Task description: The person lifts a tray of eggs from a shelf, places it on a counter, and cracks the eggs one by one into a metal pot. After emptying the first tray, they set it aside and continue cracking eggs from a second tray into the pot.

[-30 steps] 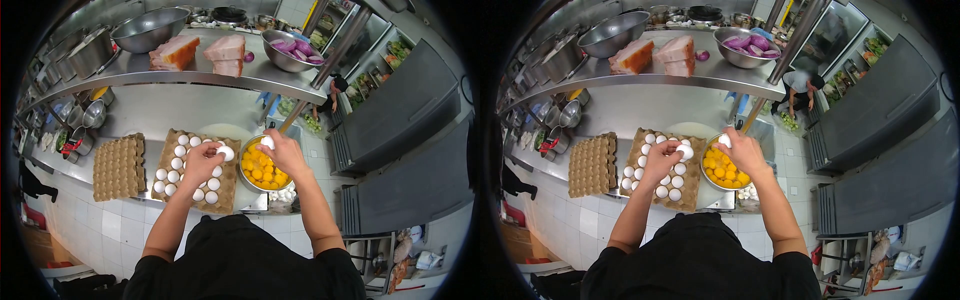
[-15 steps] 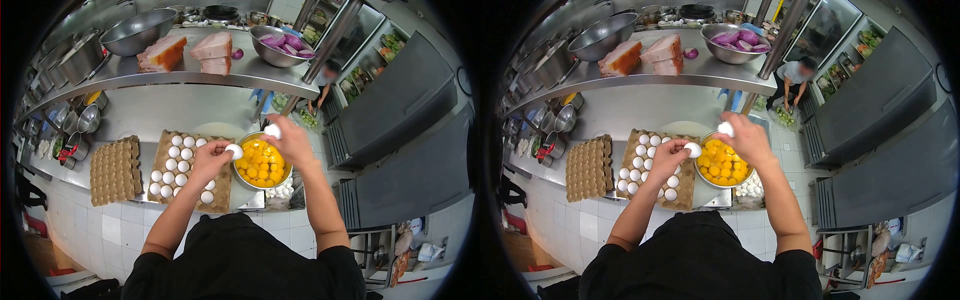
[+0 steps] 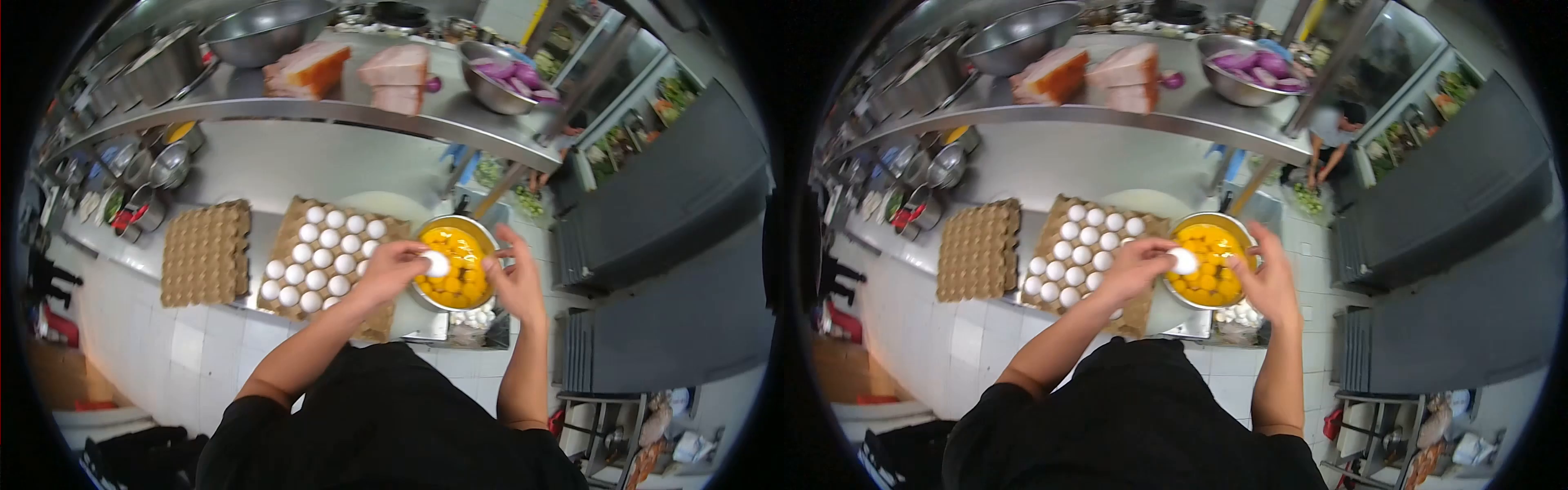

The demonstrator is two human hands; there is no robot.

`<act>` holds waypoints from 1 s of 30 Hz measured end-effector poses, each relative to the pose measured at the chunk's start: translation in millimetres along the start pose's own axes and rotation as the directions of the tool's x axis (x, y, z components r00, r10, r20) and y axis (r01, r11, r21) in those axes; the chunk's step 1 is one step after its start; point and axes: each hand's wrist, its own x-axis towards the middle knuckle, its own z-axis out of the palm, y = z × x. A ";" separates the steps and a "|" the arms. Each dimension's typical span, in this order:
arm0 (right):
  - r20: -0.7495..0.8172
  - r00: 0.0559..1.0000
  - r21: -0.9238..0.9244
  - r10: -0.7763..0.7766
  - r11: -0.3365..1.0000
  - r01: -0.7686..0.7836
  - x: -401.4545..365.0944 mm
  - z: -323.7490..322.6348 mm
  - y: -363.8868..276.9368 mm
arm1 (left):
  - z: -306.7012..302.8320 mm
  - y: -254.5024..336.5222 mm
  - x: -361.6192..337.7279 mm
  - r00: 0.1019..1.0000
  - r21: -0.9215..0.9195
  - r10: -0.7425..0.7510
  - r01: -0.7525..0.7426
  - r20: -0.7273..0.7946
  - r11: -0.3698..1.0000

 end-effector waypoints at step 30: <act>0.171 0.984 0.124 0.053 0.989 -0.075 49.0 57.1 45.7 | -189.7 -7.4 -90.8 0.700 0.741 0.326 0.436 -0.635 0.510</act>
